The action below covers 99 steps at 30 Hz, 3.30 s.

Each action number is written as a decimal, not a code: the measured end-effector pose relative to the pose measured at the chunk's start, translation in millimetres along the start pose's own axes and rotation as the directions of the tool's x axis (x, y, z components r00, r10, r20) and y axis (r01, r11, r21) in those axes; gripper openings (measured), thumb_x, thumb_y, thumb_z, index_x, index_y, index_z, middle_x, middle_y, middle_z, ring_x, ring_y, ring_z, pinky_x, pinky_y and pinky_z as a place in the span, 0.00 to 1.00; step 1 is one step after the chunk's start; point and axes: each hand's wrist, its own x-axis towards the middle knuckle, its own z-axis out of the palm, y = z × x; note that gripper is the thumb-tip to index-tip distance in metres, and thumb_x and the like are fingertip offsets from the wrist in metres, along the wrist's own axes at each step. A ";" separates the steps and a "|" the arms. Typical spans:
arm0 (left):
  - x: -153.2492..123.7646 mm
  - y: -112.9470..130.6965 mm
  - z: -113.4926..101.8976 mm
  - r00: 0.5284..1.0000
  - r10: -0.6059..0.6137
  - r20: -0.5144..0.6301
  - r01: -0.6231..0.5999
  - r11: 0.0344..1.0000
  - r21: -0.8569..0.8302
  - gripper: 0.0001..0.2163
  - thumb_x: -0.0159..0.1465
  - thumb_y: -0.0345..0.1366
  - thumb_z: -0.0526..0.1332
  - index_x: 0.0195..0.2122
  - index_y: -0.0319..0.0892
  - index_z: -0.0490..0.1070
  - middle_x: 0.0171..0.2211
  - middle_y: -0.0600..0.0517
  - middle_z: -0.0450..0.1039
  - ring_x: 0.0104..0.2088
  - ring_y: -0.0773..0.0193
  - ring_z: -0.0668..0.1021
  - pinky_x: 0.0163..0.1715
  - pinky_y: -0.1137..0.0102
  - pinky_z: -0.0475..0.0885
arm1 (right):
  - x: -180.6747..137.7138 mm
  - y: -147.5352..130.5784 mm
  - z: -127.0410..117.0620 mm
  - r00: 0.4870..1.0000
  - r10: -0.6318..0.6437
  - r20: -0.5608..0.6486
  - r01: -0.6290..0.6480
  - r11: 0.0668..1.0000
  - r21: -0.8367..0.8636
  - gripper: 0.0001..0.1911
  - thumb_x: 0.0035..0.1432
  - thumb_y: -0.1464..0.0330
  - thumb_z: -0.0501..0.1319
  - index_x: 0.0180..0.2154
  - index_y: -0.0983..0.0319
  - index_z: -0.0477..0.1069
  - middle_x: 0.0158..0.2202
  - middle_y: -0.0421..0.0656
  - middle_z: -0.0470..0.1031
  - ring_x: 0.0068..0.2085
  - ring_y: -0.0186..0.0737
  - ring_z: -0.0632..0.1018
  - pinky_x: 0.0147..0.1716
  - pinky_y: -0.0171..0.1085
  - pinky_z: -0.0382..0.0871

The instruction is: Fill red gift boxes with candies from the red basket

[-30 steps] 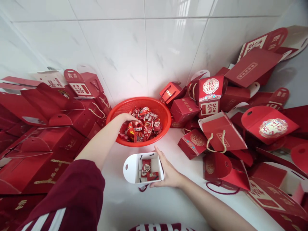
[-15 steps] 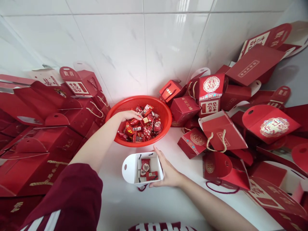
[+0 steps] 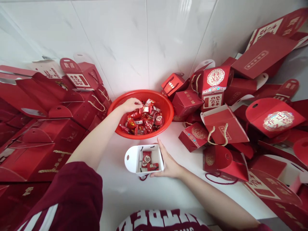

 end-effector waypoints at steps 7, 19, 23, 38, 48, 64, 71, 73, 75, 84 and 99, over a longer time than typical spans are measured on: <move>-59.3 61.6 14.2 0.973 0.080 -0.218 -0.135 0.958 -0.251 0.08 0.61 0.39 0.64 0.34 0.39 0.72 0.33 0.50 0.77 0.34 0.64 0.77 0.42 0.66 0.72 | -1.3 0.2 1.4 0.999 -0.034 -0.025 0.033 0.998 -0.049 0.76 0.41 0.47 0.76 0.69 0.50 0.18 0.65 0.54 0.56 0.65 0.62 0.63 0.62 0.60 0.58; -193.0 107.1 45.6 0.991 -0.130 0.017 0.127 0.918 -0.375 0.07 0.61 0.37 0.63 0.31 0.40 0.70 0.26 0.56 0.72 0.25 0.70 0.73 0.25 0.76 0.65 | -4.3 -1.2 0.7 0.998 -0.045 -0.042 0.037 0.983 -0.181 0.77 0.41 0.47 0.76 0.70 0.54 0.19 0.71 0.57 0.44 0.70 0.63 0.51 0.65 0.62 0.51; -206.2 102.9 49.7 0.983 -0.168 0.074 0.184 0.907 -0.380 0.07 0.63 0.38 0.63 0.32 0.40 0.70 0.26 0.55 0.74 0.24 0.70 0.74 0.23 0.77 0.65 | -5.5 -2.5 0.6 0.999 -0.018 -0.039 0.009 0.977 -0.213 0.78 0.41 0.48 0.76 0.70 0.53 0.18 0.71 0.57 0.44 0.70 0.64 0.51 0.64 0.63 0.53; -256.8 57.9 88.1 0.941 0.129 -0.312 -0.139 0.990 -0.010 0.14 0.68 0.39 0.59 0.54 0.47 0.71 0.53 0.47 0.72 0.55 0.56 0.74 0.57 0.62 0.68 | -5.0 -8.3 0.4 0.989 -0.145 -0.001 0.140 0.956 -0.258 0.78 0.41 0.52 0.77 0.70 0.55 0.18 0.66 0.56 0.55 0.65 0.59 0.63 0.61 0.55 0.63; -308.5 12.7 134.1 0.901 -0.312 -0.302 0.070 0.791 -0.608 0.22 0.66 0.51 0.59 0.56 0.45 0.71 0.56 0.45 0.73 0.57 0.49 0.74 0.55 0.60 0.70 | -7.0 -14.2 12.5 0.970 -0.239 0.036 0.240 0.932 -0.270 0.74 0.41 0.52 0.77 0.71 0.52 0.24 0.69 0.57 0.49 0.69 0.60 0.56 0.64 0.58 0.58; -315.0 37.2 119.7 0.885 0.229 -0.406 -0.332 0.921 -0.203 0.31 0.70 0.53 0.50 0.70 0.44 0.54 0.70 0.44 0.54 0.69 0.45 0.58 0.68 0.53 0.52 | -38.2 -58.1 6.0 0.985 -0.117 -0.129 0.128 0.989 0.077 0.63 0.48 0.35 0.61 0.71 0.49 0.25 0.74 0.48 0.30 0.72 0.57 0.44 0.67 0.60 0.50; -299.4 12.1 101.5 0.896 0.397 -0.199 -0.434 0.878 -0.203 0.35 0.66 0.55 0.54 0.71 0.48 0.48 0.71 0.43 0.48 0.70 0.40 0.54 0.68 0.48 0.49 | -7.1 -70.4 -1.3 0.958 -0.284 -0.041 0.272 0.946 -0.178 0.51 0.54 0.36 0.57 0.70 0.53 0.45 0.71 0.50 0.48 0.70 0.62 0.53 0.66 0.60 0.50; -298.0 2.3 104.8 0.894 0.341 -0.290 -0.418 0.868 -0.269 0.29 0.68 0.49 0.52 0.69 0.48 0.55 0.67 0.41 0.55 0.67 0.41 0.59 0.66 0.47 0.55 | -3.8 -67.4 -4.0 0.958 -0.260 -0.120 0.242 0.960 -0.143 0.41 0.62 0.39 0.50 0.67 0.54 0.54 0.65 0.51 0.60 0.64 0.60 0.63 0.62 0.58 0.58; -298.9 -4.3 107.8 0.885 0.328 -0.330 -0.421 0.867 -0.268 0.28 0.65 0.44 0.58 0.66 0.48 0.58 0.63 0.41 0.59 0.64 0.40 0.63 0.62 0.47 0.60 | -5.0 -62.2 -7.3 0.966 -0.209 -0.151 0.195 0.976 -0.101 0.30 0.67 0.45 0.47 0.61 0.55 0.64 0.54 0.50 0.70 0.54 0.56 0.72 0.54 0.54 0.67; -303.1 1.5 116.4 0.962 0.215 -0.171 -0.265 0.891 -0.370 0.57 0.42 0.47 0.78 0.71 0.57 0.47 0.70 0.45 0.47 0.70 0.31 0.45 0.67 0.38 0.48 | -7.5 -53.3 -11.6 0.959 0.155 -0.237 -0.117 0.979 0.167 0.14 0.64 0.58 0.63 0.48 0.56 0.70 0.35 0.42 0.72 0.35 0.41 0.74 0.33 0.39 0.70; -291.9 19.6 130.1 0.990 -0.024 -0.136 -0.068 0.771 -0.633 0.31 0.64 0.40 0.65 0.67 0.49 0.56 0.63 0.43 0.64 0.62 0.47 0.70 0.61 0.55 0.67 | -14.0 -52.2 -6.1 0.978 0.201 0.061 -0.209 0.961 0.182 0.22 0.69 0.52 0.54 0.52 0.57 0.78 0.38 0.45 0.77 0.36 0.42 0.75 0.37 0.39 0.70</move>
